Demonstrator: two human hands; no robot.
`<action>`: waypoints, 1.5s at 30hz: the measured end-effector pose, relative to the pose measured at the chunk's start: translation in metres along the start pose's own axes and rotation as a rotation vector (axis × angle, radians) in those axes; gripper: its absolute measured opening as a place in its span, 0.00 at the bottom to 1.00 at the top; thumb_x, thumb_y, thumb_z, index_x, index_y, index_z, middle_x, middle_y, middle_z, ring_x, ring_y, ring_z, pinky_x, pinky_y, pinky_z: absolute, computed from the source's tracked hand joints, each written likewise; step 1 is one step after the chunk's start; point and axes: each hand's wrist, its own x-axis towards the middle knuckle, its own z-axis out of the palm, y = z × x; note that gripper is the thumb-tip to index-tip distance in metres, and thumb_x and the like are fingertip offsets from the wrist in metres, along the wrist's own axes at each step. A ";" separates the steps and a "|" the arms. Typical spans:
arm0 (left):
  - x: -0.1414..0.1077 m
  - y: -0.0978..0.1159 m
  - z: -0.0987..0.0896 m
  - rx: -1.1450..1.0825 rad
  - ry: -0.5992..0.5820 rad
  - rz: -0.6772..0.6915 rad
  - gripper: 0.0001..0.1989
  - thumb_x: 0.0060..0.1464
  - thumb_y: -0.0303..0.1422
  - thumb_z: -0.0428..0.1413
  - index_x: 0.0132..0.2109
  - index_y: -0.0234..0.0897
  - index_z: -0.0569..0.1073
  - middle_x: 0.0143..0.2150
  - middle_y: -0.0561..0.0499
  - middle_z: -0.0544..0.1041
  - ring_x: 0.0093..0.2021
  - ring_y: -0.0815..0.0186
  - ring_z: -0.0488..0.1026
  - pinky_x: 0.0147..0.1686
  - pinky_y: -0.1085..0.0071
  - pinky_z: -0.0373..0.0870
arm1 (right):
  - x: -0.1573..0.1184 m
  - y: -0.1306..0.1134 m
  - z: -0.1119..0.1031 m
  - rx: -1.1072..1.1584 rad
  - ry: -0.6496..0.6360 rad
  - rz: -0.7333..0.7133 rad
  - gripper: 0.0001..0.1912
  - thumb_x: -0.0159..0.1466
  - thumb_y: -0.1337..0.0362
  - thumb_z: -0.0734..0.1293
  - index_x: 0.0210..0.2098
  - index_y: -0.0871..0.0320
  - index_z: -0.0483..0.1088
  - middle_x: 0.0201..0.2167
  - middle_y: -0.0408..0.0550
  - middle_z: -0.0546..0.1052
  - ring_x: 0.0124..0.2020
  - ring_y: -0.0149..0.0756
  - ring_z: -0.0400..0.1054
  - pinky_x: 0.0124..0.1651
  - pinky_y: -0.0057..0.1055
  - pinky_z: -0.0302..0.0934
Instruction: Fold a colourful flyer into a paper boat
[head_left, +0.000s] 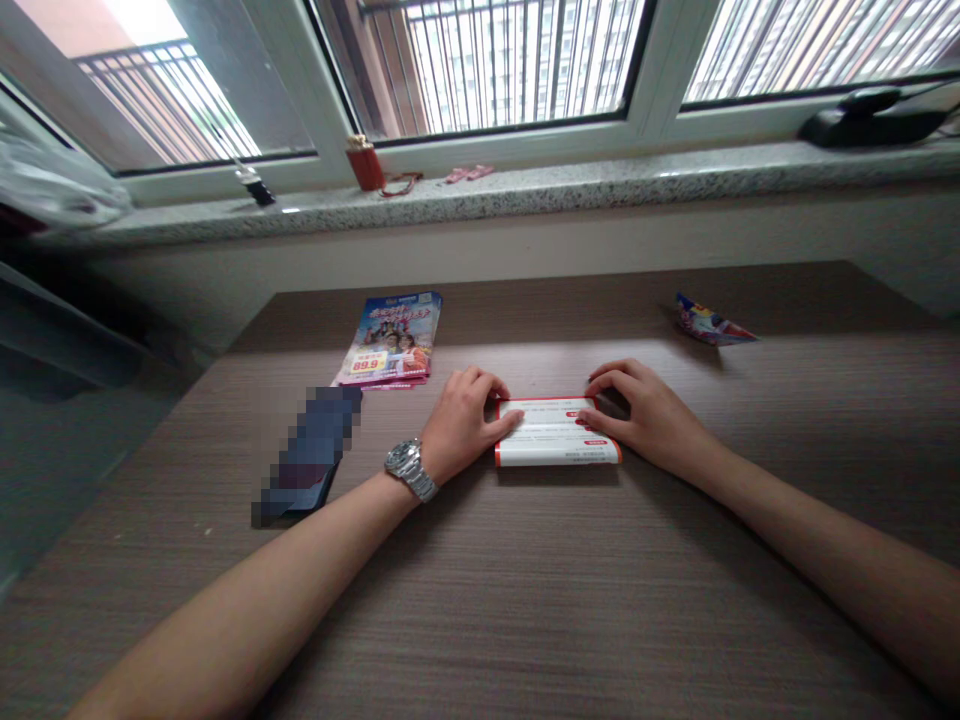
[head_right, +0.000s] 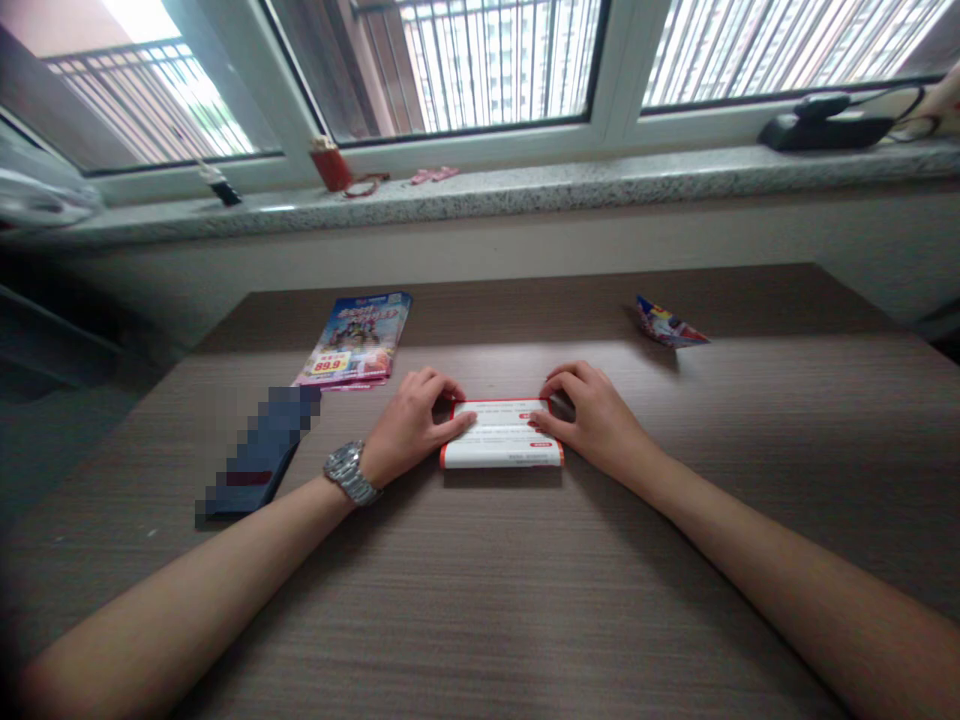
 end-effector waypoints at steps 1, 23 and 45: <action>0.000 0.000 0.000 0.002 0.000 -0.001 0.11 0.57 0.38 0.62 0.41 0.37 0.73 0.42 0.48 0.73 0.44 0.58 0.68 0.46 0.62 0.66 | 0.000 0.000 0.000 -0.001 0.000 0.000 0.10 0.61 0.57 0.72 0.39 0.54 0.72 0.45 0.54 0.73 0.49 0.49 0.69 0.54 0.49 0.65; 0.001 -0.001 0.000 -0.008 0.004 -0.001 0.11 0.56 0.38 0.63 0.41 0.37 0.74 0.41 0.49 0.73 0.44 0.59 0.68 0.45 0.63 0.66 | 0.000 0.000 0.000 0.008 0.004 0.000 0.09 0.61 0.57 0.72 0.38 0.54 0.72 0.45 0.53 0.73 0.49 0.48 0.69 0.55 0.48 0.64; 0.001 -0.003 0.002 -0.004 0.008 -0.001 0.11 0.57 0.39 0.62 0.41 0.38 0.73 0.42 0.49 0.73 0.44 0.59 0.68 0.46 0.63 0.66 | 0.000 0.000 0.000 -0.014 -0.002 0.004 0.10 0.61 0.57 0.72 0.38 0.55 0.72 0.45 0.54 0.74 0.49 0.49 0.69 0.55 0.48 0.63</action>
